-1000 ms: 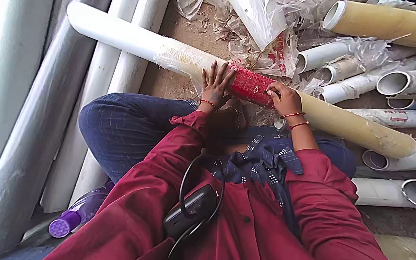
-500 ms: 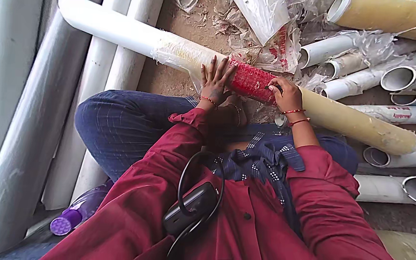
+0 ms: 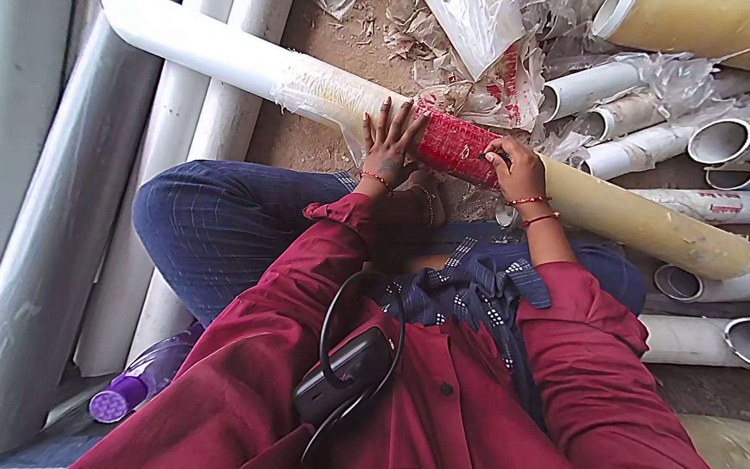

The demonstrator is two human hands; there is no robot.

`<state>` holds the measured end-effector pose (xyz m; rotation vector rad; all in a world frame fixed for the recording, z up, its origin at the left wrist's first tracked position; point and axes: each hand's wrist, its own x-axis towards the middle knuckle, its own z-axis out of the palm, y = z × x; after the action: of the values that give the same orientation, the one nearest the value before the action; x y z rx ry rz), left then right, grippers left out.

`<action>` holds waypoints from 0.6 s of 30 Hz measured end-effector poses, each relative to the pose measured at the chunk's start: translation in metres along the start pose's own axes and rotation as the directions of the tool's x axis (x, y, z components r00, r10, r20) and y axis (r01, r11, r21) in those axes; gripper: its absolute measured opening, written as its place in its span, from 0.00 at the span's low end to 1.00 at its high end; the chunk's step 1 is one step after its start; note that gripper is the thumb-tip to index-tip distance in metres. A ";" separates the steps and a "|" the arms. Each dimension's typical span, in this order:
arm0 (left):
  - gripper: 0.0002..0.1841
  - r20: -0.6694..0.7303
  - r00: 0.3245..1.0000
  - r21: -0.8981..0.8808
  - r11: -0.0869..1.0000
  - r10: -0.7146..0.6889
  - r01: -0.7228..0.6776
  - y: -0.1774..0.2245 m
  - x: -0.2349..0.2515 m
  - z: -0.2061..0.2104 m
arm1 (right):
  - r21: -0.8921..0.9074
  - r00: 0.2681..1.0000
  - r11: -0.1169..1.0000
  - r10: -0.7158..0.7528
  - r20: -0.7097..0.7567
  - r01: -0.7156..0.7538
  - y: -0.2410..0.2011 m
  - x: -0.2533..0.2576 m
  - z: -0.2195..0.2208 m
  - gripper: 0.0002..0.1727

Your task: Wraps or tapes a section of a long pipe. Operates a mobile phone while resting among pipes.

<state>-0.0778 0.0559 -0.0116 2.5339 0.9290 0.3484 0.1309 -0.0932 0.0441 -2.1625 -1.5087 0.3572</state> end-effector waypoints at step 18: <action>0.49 0.066 0.997 -0.016 0.999 -0.030 0.031 0.002 0.004 -0.006 | 0.005 0.986 0.993 0.120 0.118 -0.122 -0.009 0.009 -0.010 0.12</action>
<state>-0.0762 0.0588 -0.0048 2.4975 0.9343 0.2610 0.1319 -0.0849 0.0576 -2.2645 -1.4355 0.5429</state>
